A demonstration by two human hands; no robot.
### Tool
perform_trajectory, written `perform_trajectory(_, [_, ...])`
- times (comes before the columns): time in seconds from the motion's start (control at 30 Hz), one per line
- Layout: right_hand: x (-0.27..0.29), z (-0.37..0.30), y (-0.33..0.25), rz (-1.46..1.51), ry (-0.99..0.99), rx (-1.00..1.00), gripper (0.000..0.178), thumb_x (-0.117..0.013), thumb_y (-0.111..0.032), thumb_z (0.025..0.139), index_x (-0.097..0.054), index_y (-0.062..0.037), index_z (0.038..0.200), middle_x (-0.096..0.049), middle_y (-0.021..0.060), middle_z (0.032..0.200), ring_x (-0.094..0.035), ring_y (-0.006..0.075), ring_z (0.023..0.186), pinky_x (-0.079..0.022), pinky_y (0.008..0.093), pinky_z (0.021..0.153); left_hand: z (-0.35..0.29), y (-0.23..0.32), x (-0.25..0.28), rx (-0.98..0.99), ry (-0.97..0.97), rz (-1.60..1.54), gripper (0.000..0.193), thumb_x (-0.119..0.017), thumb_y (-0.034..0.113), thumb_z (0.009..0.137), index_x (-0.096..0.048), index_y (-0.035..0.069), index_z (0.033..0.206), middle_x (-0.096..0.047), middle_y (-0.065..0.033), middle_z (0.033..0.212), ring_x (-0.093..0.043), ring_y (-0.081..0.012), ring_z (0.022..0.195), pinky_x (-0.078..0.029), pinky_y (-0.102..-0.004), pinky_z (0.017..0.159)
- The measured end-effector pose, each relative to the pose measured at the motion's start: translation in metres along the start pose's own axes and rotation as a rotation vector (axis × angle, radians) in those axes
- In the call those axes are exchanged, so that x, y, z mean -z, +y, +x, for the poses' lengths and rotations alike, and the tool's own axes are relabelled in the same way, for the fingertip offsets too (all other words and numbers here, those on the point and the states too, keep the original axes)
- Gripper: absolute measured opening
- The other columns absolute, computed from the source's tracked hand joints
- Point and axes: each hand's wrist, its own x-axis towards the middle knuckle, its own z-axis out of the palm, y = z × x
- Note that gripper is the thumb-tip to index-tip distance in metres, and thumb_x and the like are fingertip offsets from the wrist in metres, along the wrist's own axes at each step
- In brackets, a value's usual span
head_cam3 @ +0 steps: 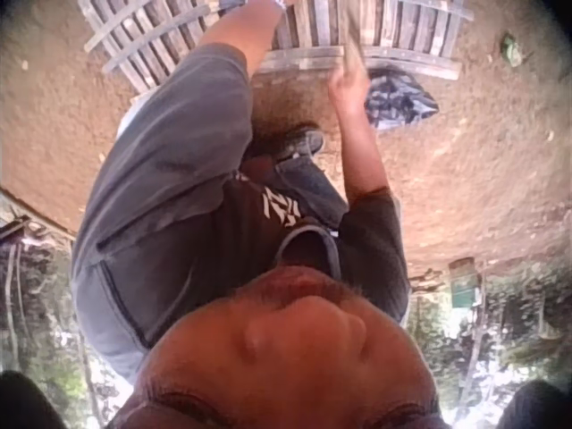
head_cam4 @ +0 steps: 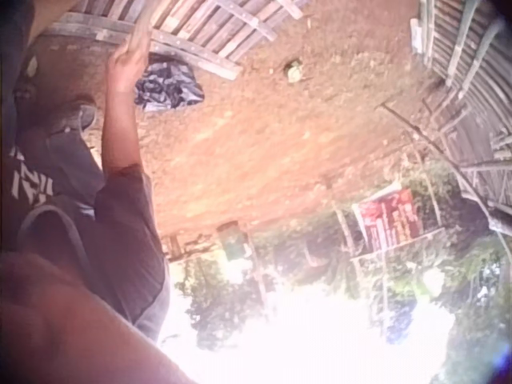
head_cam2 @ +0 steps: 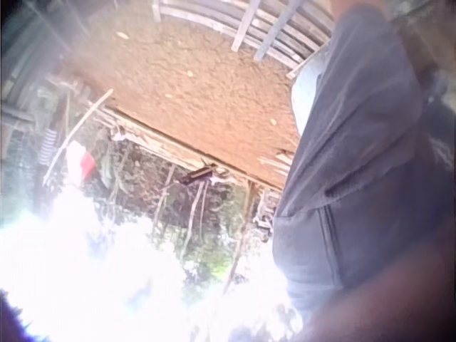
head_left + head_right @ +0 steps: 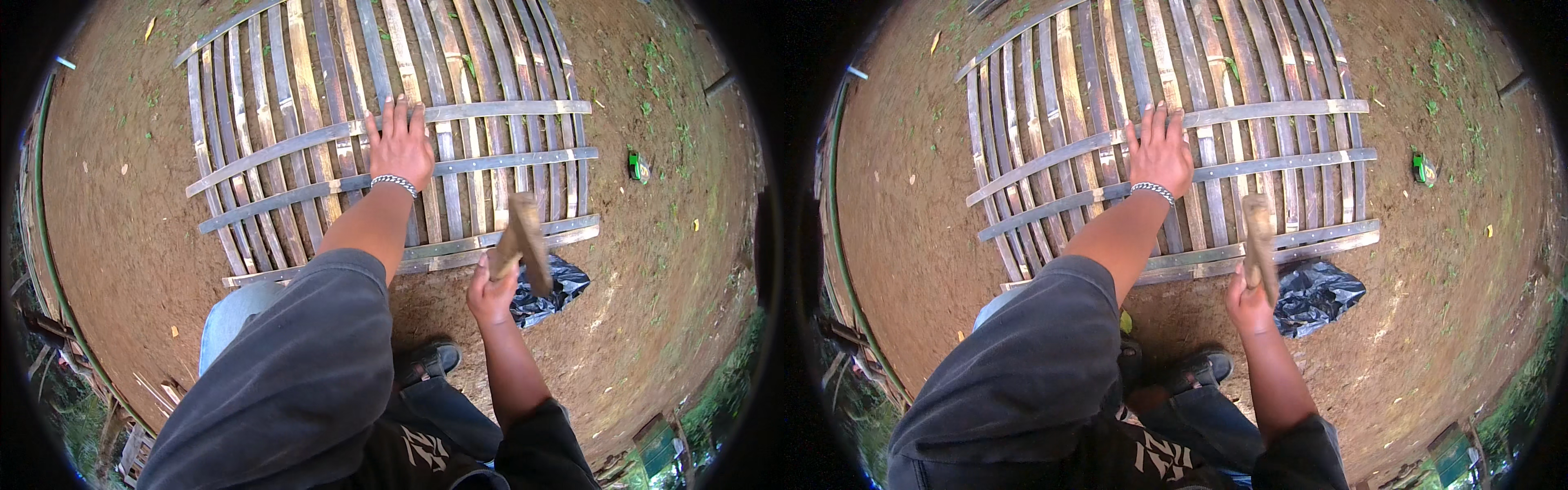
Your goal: The person uses a hammer to drive nails into a wooden lattice structure lying on the ground. They repeatedly pick up nails from a black plastic bag and secure the wooden slats together.
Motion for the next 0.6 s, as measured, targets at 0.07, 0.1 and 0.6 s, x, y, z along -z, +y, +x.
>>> perform_trajectory(0.07, [-0.001,0.016,-0.005,-0.176,-0.302,-0.31,0.056,-0.063,-0.007,0.094,-0.045,-0.0101,0.147,-0.068,0.0299,0.113,-0.067,0.0488,0.099,-0.056,0.0515,0.087,0.001,0.0,0.002,0.014,-0.035,0.008,0.055,-0.053,0.02,0.096,-0.045,0.008,0.149,-0.037,-0.0182,0.158,-0.024,-0.0343,0.152,-0.011,-0.0602,0.124])
perform_trajectory(0.1, [-0.001,0.024,-0.008,-0.264,-0.451,-0.467,0.057,-0.063,-0.007,0.094,-0.045,-0.0099,0.147,-0.067,0.0302,0.114,-0.067,0.0487,0.101,-0.056,0.0513,0.088,0.002,0.0,0.003,0.009,-0.025,0.001,0.055,-0.053,0.02,0.096,-0.045,0.008,0.149,-0.037,-0.0181,0.158,-0.024,-0.0343,0.152,-0.011,-0.06,0.124])
perform_trajectory(0.6, [0.284,-0.114,-0.069,-0.415,-0.201,-0.555,0.056,-0.067,-0.008,0.095,-0.048,-0.0068,0.147,-0.067,0.0281,0.119,-0.069,0.0431,0.107,-0.057,0.047,0.087,0.002,0.006,0.015,0.045,-0.188,-0.117,0.062,-0.049,0.029,0.1,-0.033,0.007,0.156,-0.026,-0.0157,0.165,-0.015,-0.0319,0.156,-0.007,-0.0576,0.126])
